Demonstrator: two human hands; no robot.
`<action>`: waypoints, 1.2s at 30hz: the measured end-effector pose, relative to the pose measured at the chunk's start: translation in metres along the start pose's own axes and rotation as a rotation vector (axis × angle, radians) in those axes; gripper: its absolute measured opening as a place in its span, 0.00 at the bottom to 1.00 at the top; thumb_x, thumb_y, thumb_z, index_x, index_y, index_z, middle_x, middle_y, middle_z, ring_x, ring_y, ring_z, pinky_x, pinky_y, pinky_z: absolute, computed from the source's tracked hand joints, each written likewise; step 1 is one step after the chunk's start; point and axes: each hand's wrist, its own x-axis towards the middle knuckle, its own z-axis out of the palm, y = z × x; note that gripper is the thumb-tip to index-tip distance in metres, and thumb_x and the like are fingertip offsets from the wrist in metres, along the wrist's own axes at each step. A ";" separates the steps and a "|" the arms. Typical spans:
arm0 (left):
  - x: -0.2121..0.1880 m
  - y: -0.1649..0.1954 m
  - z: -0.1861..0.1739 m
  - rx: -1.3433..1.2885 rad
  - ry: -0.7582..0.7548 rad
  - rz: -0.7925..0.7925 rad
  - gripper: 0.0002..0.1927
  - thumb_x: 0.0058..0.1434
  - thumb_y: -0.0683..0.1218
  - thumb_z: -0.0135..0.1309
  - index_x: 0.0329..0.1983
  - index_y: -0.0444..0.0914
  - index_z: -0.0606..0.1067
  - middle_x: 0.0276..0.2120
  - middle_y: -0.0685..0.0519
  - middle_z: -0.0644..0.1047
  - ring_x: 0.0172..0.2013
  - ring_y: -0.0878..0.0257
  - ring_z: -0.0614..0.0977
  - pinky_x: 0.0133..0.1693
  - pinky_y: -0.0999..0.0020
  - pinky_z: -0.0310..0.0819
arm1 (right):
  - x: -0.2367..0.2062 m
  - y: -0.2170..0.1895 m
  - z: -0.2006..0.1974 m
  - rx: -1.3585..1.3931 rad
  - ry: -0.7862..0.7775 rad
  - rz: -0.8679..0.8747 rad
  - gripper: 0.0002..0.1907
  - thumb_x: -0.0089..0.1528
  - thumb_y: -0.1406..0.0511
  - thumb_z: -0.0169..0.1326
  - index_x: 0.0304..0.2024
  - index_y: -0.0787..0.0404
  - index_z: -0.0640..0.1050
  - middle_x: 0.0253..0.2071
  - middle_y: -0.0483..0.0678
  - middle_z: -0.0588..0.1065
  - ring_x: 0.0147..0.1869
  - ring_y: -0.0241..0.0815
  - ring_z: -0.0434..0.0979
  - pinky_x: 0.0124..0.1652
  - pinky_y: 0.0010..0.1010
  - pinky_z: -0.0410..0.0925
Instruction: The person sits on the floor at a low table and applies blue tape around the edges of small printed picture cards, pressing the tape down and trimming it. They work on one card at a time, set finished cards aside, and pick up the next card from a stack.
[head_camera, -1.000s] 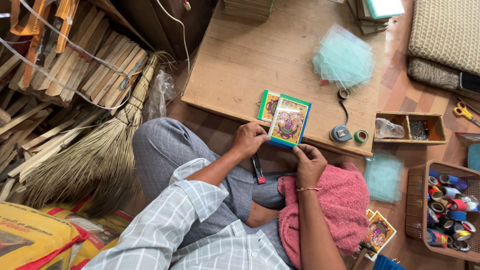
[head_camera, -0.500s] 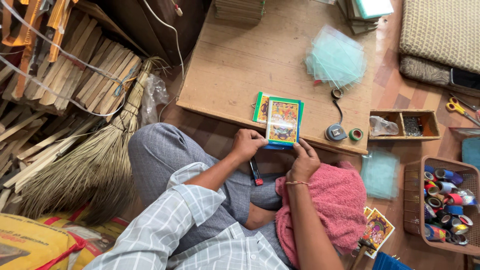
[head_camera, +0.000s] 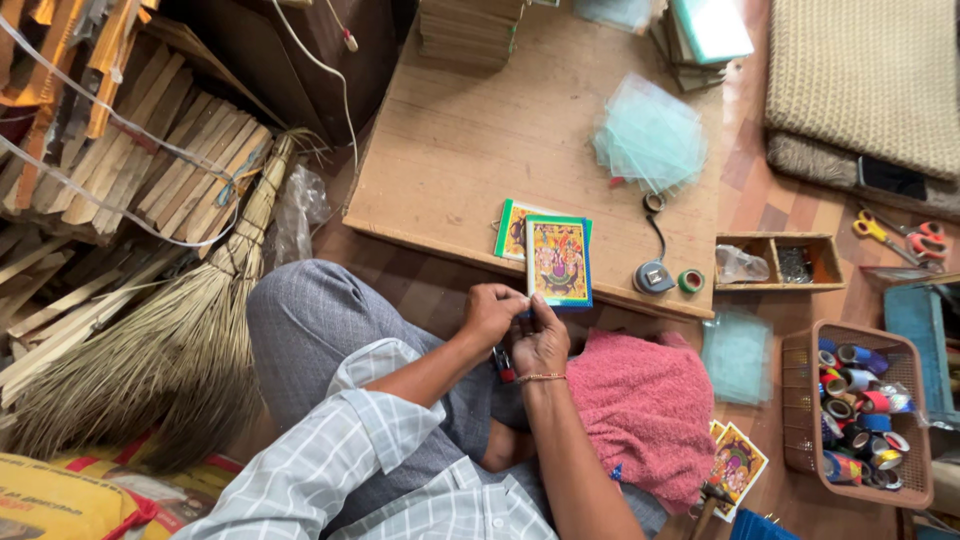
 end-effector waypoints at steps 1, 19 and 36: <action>-0.002 0.002 0.002 -0.018 0.002 -0.021 0.07 0.53 0.43 0.64 0.29 0.32 0.83 0.26 0.53 0.83 0.27 0.69 0.81 0.31 0.70 0.77 | 0.002 -0.002 0.001 0.002 -0.009 0.007 0.12 0.57 0.71 0.63 0.43 0.65 0.77 0.39 0.49 0.77 0.41 0.42 0.78 0.43 0.34 0.74; -0.012 0.179 0.000 0.313 0.071 0.849 0.14 0.59 0.48 0.63 0.45 0.37 0.79 0.44 0.47 0.81 0.46 0.52 0.83 0.47 0.61 0.76 | -0.090 -0.195 0.184 -2.239 -0.689 -1.031 0.07 0.47 0.65 0.63 0.28 0.59 0.85 0.19 0.51 0.80 0.25 0.46 0.79 0.67 0.41 0.61; 0.031 0.196 0.033 0.590 -0.209 0.396 0.11 0.48 0.52 0.66 0.31 0.42 0.85 0.28 0.51 0.84 0.31 0.59 0.87 0.39 0.62 0.79 | -0.061 -0.177 0.151 -1.452 -0.494 -0.446 0.08 0.56 0.66 0.65 0.35 0.65 0.84 0.28 0.41 0.78 0.29 0.28 0.72 0.29 0.22 0.65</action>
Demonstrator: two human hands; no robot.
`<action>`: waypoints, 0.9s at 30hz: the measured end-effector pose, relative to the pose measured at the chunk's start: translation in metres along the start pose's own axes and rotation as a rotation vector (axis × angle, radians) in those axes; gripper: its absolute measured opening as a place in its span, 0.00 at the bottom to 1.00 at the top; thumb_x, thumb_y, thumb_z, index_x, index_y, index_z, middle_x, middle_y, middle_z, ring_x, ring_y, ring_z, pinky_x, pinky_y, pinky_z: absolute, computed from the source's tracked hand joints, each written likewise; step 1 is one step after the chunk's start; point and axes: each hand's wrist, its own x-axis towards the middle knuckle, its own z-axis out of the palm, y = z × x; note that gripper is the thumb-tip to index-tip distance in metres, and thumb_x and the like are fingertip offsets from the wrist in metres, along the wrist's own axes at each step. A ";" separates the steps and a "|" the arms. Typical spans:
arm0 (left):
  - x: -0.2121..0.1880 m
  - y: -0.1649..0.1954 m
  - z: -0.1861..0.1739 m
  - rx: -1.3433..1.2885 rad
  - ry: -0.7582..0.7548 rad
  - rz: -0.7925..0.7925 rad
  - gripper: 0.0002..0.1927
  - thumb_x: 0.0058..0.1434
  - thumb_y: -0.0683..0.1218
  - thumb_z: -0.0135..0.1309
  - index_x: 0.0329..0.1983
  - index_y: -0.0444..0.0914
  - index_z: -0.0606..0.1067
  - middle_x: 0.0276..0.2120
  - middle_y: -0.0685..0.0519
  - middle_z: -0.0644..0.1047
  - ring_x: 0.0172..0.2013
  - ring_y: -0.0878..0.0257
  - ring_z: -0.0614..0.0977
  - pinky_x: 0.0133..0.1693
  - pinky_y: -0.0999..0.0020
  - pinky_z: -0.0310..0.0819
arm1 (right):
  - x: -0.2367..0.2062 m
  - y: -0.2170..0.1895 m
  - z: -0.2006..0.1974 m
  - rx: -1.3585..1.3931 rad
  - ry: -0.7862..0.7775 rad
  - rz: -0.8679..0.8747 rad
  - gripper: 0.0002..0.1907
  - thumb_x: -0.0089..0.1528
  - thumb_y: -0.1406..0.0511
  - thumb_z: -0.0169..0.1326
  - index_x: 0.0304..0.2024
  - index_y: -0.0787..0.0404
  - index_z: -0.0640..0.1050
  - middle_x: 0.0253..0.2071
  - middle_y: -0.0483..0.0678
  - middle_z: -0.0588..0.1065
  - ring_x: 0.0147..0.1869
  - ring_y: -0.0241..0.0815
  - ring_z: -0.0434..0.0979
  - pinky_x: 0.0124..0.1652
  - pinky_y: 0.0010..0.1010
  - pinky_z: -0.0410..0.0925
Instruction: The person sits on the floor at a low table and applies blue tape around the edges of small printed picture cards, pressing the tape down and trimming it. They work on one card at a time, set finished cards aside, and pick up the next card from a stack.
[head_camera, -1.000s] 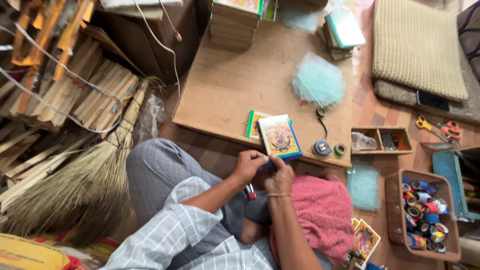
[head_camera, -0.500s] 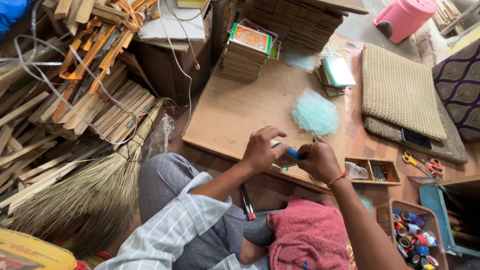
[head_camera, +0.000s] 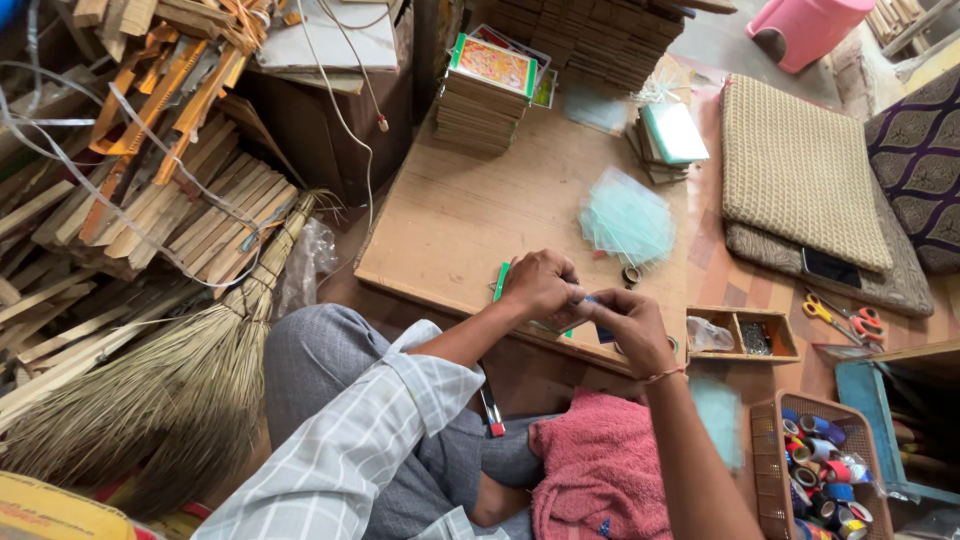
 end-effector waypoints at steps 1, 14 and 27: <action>0.000 0.000 0.001 0.016 0.020 0.008 0.11 0.48 0.52 0.67 0.31 0.42 0.85 0.28 0.50 0.84 0.31 0.59 0.86 0.39 0.62 0.79 | 0.000 0.011 0.003 0.135 0.045 -0.022 0.08 0.59 0.65 0.64 0.35 0.65 0.84 0.28 0.40 0.79 0.29 0.27 0.71 0.29 0.20 0.63; -0.032 -0.051 -0.009 -0.598 0.082 -0.017 0.13 0.53 0.45 0.67 0.37 0.32 0.82 0.31 0.51 0.85 0.33 0.67 0.85 0.39 0.71 0.79 | 0.008 0.068 0.028 0.382 0.304 -0.144 0.04 0.58 0.70 0.65 0.32 0.64 0.82 0.27 0.38 0.77 0.28 0.25 0.67 0.29 0.18 0.58; -0.028 -0.059 0.017 -1.004 0.198 -0.045 0.04 0.56 0.38 0.63 0.30 0.30 0.80 0.26 0.51 0.82 0.27 0.68 0.82 0.33 0.71 0.80 | 0.003 0.038 0.027 0.288 0.234 -0.077 0.04 0.57 0.68 0.64 0.30 0.63 0.82 0.23 0.37 0.74 0.24 0.24 0.62 0.25 0.20 0.53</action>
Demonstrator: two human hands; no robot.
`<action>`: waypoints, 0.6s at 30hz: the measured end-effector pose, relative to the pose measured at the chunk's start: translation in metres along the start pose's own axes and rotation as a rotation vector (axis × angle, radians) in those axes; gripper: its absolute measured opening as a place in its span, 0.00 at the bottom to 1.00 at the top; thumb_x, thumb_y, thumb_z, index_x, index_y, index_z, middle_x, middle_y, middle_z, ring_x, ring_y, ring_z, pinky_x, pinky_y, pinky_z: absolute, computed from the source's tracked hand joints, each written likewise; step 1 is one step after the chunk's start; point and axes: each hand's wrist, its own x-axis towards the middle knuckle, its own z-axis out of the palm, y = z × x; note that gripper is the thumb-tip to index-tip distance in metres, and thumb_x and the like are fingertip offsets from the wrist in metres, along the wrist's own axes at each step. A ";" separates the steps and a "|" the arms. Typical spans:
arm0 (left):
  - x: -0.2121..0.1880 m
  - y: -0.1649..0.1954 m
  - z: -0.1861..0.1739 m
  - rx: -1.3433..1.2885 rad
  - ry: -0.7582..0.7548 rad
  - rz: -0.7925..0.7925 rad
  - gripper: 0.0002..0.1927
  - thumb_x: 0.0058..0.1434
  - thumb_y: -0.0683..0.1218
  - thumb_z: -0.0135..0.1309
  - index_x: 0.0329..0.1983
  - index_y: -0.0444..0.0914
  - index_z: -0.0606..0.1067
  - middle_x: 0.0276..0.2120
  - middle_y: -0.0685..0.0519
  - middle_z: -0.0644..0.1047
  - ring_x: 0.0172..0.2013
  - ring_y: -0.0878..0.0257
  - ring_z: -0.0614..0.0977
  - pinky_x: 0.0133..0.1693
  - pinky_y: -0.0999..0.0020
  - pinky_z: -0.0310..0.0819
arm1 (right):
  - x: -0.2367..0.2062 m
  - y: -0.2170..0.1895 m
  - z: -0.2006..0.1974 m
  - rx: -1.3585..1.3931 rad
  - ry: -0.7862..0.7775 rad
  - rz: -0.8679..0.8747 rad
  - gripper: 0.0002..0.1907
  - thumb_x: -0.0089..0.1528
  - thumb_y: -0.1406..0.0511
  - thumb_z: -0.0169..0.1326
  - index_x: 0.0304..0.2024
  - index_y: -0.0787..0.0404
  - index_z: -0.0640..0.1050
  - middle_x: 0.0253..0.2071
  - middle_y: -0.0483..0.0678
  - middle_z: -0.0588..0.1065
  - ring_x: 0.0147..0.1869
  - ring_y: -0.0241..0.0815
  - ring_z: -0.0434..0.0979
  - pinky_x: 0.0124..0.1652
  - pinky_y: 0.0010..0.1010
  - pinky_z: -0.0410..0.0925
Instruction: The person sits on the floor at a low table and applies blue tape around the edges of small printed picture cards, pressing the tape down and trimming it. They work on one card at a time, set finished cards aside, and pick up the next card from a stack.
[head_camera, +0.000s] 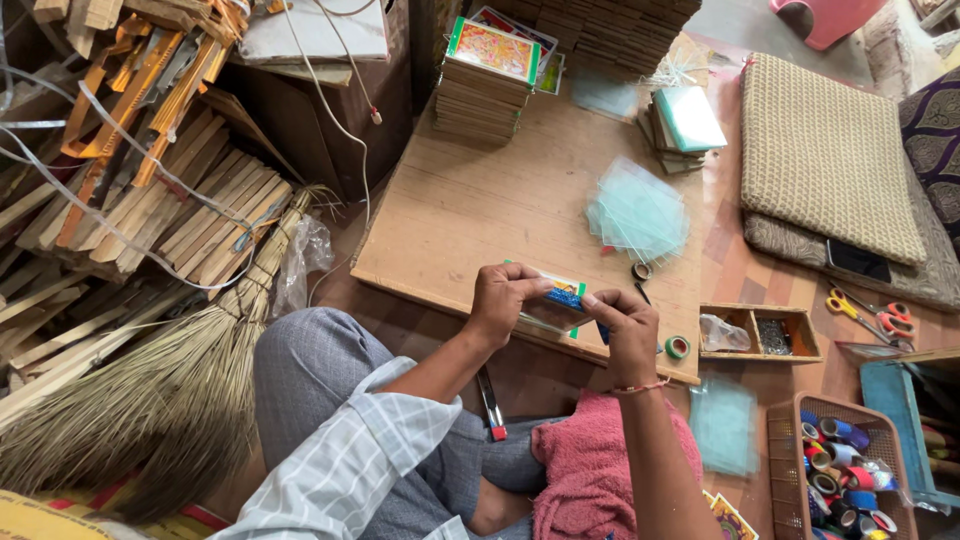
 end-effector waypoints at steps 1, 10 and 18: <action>0.000 -0.001 0.000 -0.016 0.024 0.026 0.04 0.56 0.38 0.62 0.30 0.30 0.80 0.27 0.52 0.82 0.28 0.68 0.82 0.34 0.72 0.80 | 0.003 -0.003 0.000 -0.029 -0.025 0.000 0.05 0.58 0.68 0.64 0.30 0.63 0.82 0.23 0.37 0.73 0.24 0.24 0.61 0.24 0.20 0.52; -0.014 -0.008 0.021 0.023 0.066 0.054 0.06 0.59 0.40 0.61 0.28 0.32 0.79 0.25 0.55 0.80 0.26 0.70 0.80 0.32 0.72 0.78 | -0.001 -0.006 -0.009 0.055 -0.030 -0.018 0.06 0.60 0.68 0.64 0.33 0.66 0.82 0.25 0.39 0.73 0.26 0.25 0.62 0.27 0.19 0.54; -0.011 0.000 0.027 0.257 0.179 0.182 0.07 0.57 0.42 0.63 0.28 0.31 0.82 0.23 0.54 0.80 0.26 0.71 0.78 0.32 0.74 0.74 | -0.058 -0.018 0.047 -0.891 0.352 -1.034 0.16 0.59 0.74 0.61 0.51 0.64 0.82 0.51 0.54 0.77 0.56 0.54 0.79 0.54 0.41 0.73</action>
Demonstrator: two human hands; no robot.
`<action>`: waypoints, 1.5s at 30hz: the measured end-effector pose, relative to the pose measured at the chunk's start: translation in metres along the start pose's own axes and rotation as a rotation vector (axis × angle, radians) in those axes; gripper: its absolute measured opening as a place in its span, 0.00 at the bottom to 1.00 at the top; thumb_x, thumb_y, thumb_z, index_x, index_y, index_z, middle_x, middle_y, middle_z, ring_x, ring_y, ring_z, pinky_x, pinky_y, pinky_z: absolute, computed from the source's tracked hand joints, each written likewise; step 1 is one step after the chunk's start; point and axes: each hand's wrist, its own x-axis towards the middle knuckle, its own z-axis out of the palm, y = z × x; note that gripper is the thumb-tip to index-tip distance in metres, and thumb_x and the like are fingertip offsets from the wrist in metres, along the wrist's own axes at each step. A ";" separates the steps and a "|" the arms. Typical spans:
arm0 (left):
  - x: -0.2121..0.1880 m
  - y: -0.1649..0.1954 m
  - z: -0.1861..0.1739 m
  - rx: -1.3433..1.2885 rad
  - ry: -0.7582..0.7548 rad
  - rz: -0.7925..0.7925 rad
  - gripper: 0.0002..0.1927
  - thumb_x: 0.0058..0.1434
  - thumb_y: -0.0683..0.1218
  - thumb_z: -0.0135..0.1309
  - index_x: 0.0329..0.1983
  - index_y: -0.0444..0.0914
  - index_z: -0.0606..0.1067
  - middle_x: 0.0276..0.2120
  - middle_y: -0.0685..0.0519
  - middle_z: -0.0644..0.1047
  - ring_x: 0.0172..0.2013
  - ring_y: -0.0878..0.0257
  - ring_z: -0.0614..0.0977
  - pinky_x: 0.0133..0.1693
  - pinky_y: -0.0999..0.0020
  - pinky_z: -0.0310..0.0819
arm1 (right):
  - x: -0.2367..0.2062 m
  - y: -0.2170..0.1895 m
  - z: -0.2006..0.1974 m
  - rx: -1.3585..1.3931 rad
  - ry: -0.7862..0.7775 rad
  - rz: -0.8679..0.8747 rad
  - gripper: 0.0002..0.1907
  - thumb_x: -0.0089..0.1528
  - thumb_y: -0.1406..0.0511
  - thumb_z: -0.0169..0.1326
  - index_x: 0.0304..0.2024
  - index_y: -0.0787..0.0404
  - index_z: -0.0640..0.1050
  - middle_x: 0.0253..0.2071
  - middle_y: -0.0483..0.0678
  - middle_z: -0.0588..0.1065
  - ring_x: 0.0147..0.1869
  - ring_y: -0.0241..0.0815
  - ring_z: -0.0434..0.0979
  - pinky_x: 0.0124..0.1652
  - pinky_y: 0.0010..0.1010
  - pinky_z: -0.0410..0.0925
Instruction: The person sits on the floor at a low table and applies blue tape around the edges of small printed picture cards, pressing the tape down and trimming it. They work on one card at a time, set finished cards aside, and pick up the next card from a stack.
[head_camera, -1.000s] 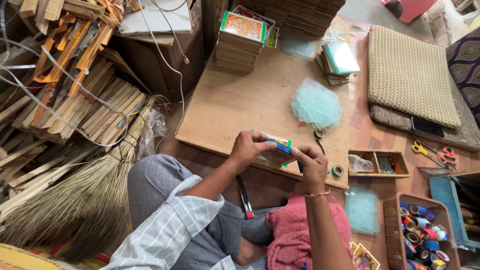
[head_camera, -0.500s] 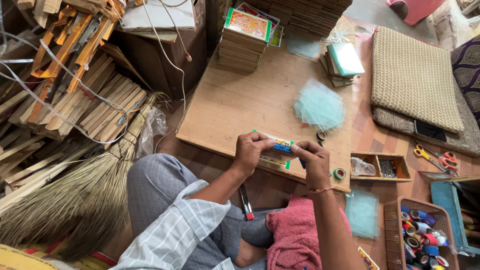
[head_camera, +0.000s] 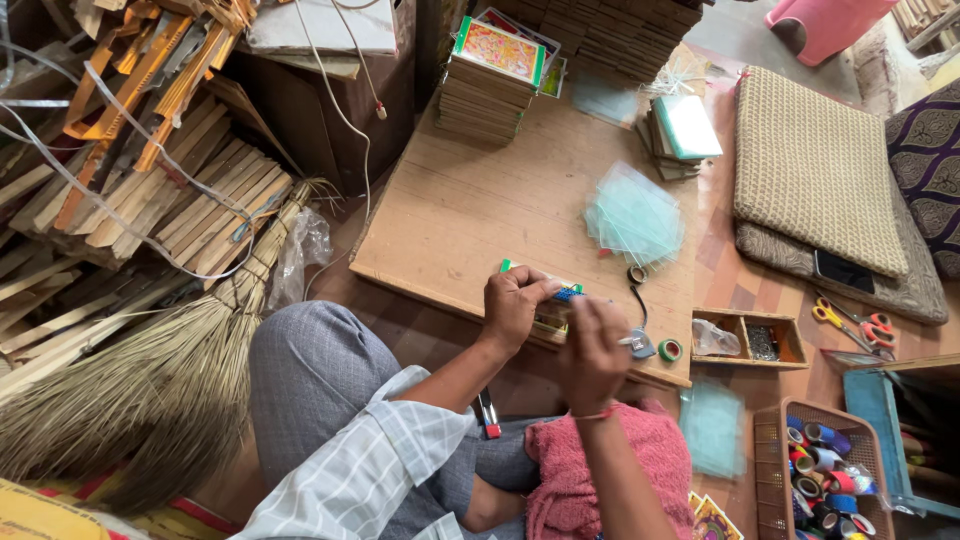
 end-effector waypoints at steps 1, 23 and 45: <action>0.001 0.000 0.000 0.016 0.007 0.013 0.07 0.57 0.42 0.63 0.28 0.31 0.82 0.23 0.54 0.81 0.27 0.71 0.78 0.32 0.74 0.75 | 0.000 -0.008 0.002 -0.007 -0.029 -0.095 0.17 0.59 0.76 0.59 0.51 0.63 0.82 0.52 0.53 0.77 0.57 0.55 0.80 0.56 0.43 0.73; 0.012 0.005 0.001 0.046 -0.038 -0.083 0.10 0.56 0.45 0.64 0.28 0.32 0.81 0.23 0.54 0.81 0.26 0.70 0.79 0.31 0.71 0.77 | -0.031 0.001 -0.003 0.157 -0.028 0.243 0.10 0.63 0.73 0.60 0.48 0.65 0.81 0.48 0.57 0.80 0.51 0.55 0.81 0.53 0.41 0.73; 0.018 -0.002 0.001 -0.264 -0.093 -0.183 0.08 0.58 0.41 0.62 0.31 0.29 0.79 0.28 0.49 0.82 0.28 0.65 0.83 0.32 0.67 0.85 | -0.076 -0.034 -0.077 0.350 -0.093 0.651 0.21 0.66 0.70 0.56 0.63 0.63 0.76 0.41 0.47 0.82 0.36 0.27 0.75 0.32 0.21 0.67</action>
